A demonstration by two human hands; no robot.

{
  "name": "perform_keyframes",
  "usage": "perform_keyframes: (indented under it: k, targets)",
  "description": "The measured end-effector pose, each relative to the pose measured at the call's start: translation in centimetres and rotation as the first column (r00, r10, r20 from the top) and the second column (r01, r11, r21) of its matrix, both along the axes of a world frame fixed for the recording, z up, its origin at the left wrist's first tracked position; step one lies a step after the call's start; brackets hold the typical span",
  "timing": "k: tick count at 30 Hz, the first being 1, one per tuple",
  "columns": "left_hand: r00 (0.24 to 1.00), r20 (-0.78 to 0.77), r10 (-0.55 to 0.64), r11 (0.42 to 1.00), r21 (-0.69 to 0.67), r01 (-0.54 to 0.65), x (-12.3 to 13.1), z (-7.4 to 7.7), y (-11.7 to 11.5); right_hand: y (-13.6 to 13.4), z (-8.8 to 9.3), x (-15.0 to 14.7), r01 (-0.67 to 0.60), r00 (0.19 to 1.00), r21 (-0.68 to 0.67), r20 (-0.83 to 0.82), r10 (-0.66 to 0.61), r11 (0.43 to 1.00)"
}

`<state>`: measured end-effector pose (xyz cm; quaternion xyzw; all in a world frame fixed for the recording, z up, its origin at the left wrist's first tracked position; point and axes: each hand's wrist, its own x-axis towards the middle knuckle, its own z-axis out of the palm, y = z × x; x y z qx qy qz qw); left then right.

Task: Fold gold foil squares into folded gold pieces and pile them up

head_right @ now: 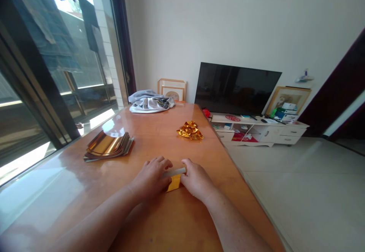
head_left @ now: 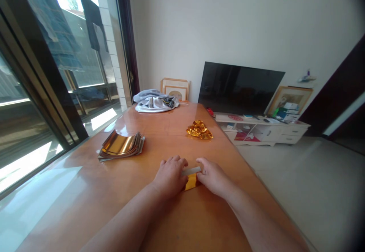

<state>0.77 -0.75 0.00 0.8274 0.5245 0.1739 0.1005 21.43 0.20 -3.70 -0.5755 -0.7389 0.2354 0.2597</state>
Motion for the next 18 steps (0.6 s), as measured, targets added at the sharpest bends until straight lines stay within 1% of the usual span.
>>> perform_keyframes:
  k: [3,6,13,18]
  targets:
    - [1.000,0.007,0.015,0.999,-0.047,-0.014,-0.1,-0.3,0.2,-0.1,0.1,0.0,-0.024,1.000,-0.010,-0.005,0.024,1.000]
    - [1.000,0.000,0.010,0.998,-0.058,-0.010,-0.2,-0.2,0.2,-0.2,0.2,0.0,-0.043,0.999,-0.001,0.007,0.043,0.999]
    - [0.998,-0.059,-0.032,0.999,-0.046,0.029,0.0,0.6,0.0,-0.6,0.8,0.0,-0.052,0.998,0.014,0.040,0.051,0.999]
    - [0.993,-0.091,-0.071,0.997,-0.040,0.068,0.2,1.2,-0.4,-1.3,1.5,-0.2,-0.007,0.993,0.042,0.116,0.002,0.999]
